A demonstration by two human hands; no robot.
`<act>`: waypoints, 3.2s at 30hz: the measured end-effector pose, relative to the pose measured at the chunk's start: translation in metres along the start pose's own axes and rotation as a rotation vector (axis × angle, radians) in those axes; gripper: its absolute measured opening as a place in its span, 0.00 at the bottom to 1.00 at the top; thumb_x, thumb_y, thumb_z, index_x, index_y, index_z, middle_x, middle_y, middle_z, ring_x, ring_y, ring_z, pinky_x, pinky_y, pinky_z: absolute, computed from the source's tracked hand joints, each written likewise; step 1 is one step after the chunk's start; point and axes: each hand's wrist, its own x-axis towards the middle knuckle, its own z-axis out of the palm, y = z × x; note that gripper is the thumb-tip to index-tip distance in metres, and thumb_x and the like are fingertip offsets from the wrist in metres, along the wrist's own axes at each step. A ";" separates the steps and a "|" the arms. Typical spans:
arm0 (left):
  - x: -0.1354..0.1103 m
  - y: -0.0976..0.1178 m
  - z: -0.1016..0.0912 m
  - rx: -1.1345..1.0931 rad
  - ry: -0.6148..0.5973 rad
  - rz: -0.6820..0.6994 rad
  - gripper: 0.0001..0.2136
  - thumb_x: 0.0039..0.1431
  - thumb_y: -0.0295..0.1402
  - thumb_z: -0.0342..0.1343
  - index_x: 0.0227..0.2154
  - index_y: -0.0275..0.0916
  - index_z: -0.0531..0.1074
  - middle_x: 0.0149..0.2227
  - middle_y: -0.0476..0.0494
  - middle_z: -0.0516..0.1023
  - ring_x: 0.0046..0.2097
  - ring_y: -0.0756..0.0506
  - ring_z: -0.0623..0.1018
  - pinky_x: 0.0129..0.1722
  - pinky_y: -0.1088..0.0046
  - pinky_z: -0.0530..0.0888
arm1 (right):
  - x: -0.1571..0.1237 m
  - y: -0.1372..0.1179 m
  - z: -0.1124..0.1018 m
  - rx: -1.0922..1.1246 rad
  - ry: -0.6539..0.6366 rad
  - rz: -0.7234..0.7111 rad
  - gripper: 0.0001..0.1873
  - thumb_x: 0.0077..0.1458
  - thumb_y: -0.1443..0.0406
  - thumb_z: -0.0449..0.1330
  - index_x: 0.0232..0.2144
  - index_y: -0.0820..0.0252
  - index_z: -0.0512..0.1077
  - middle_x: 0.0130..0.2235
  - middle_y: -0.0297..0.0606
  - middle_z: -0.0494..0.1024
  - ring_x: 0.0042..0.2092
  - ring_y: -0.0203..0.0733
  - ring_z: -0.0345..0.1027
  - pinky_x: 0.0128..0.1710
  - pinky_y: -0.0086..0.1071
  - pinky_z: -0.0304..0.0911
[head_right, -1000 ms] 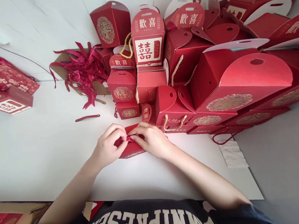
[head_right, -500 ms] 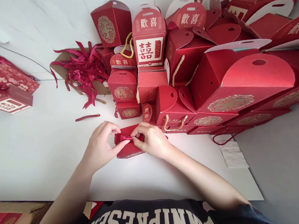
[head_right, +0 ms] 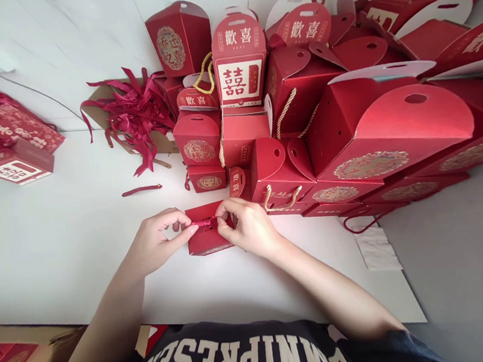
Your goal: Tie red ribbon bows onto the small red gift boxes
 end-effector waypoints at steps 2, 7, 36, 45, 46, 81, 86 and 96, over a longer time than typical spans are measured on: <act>-0.002 -0.001 -0.002 0.009 -0.017 -0.006 0.07 0.60 0.34 0.57 0.26 0.40 0.71 0.28 0.52 0.71 0.31 0.51 0.69 0.27 0.76 0.64 | -0.001 0.000 -0.001 -0.016 0.034 0.028 0.05 0.51 0.72 0.58 0.28 0.59 0.69 0.30 0.31 0.73 0.29 0.33 0.65 0.30 0.26 0.60; -0.008 -0.009 0.001 0.011 0.042 -0.056 0.08 0.57 0.29 0.56 0.24 0.39 0.66 0.26 0.52 0.68 0.30 0.51 0.66 0.24 0.77 0.61 | -0.009 0.002 0.000 -0.111 0.072 0.079 0.06 0.48 0.73 0.56 0.28 0.58 0.66 0.28 0.31 0.71 0.27 0.34 0.65 0.29 0.27 0.60; -0.007 -0.041 -0.017 0.493 0.136 0.663 0.21 0.57 0.20 0.55 0.48 0.52 0.76 0.40 0.45 0.76 0.40 0.45 0.75 0.42 0.65 0.72 | -0.027 0.003 -0.016 -0.171 -0.125 -0.224 0.07 0.62 0.62 0.59 0.40 0.57 0.68 0.42 0.42 0.71 0.44 0.46 0.66 0.46 0.42 0.65; 0.003 -0.023 -0.018 0.713 0.117 0.621 0.12 0.60 0.24 0.52 0.41 0.44 0.77 0.46 0.41 0.77 0.47 0.40 0.75 0.45 0.60 0.71 | -0.026 0.004 -0.017 -0.082 -0.104 -0.178 0.03 0.64 0.65 0.57 0.35 0.58 0.67 0.45 0.42 0.71 0.47 0.44 0.67 0.49 0.39 0.62; 0.006 -0.019 -0.018 0.671 0.095 0.607 0.10 0.60 0.24 0.52 0.39 0.43 0.76 0.47 0.40 0.76 0.49 0.39 0.74 0.48 0.59 0.70 | -0.025 0.003 -0.018 -0.049 -0.098 -0.153 0.05 0.64 0.65 0.57 0.34 0.58 0.67 0.43 0.41 0.72 0.45 0.43 0.67 0.48 0.37 0.63; 0.031 -0.030 0.013 -0.312 -0.212 0.138 0.13 0.53 0.34 0.64 0.23 0.38 0.65 0.52 0.38 0.72 0.52 0.41 0.75 0.55 0.60 0.71 | -0.026 -0.003 -0.044 -0.151 -0.320 0.201 0.11 0.65 0.60 0.53 0.30 0.56 0.66 0.29 0.33 0.75 0.28 0.37 0.66 0.28 0.30 0.59; 0.031 -0.025 0.008 -0.344 -0.269 0.127 0.13 0.50 0.34 0.66 0.24 0.38 0.66 0.54 0.39 0.71 0.54 0.41 0.75 0.56 0.61 0.72 | -0.015 -0.017 -0.038 -0.082 -0.211 -0.014 0.08 0.67 0.66 0.50 0.46 0.57 0.65 0.48 0.44 0.72 0.46 0.42 0.70 0.48 0.37 0.65; 0.027 -0.034 0.000 -0.285 -0.246 0.178 0.17 0.48 0.34 0.68 0.22 0.38 0.63 0.56 0.37 0.70 0.60 0.38 0.71 0.60 0.58 0.69 | 0.008 -0.005 -0.015 0.054 -0.305 -0.081 0.04 0.65 0.67 0.54 0.35 0.57 0.66 0.60 0.46 0.65 0.62 0.45 0.63 0.60 0.44 0.61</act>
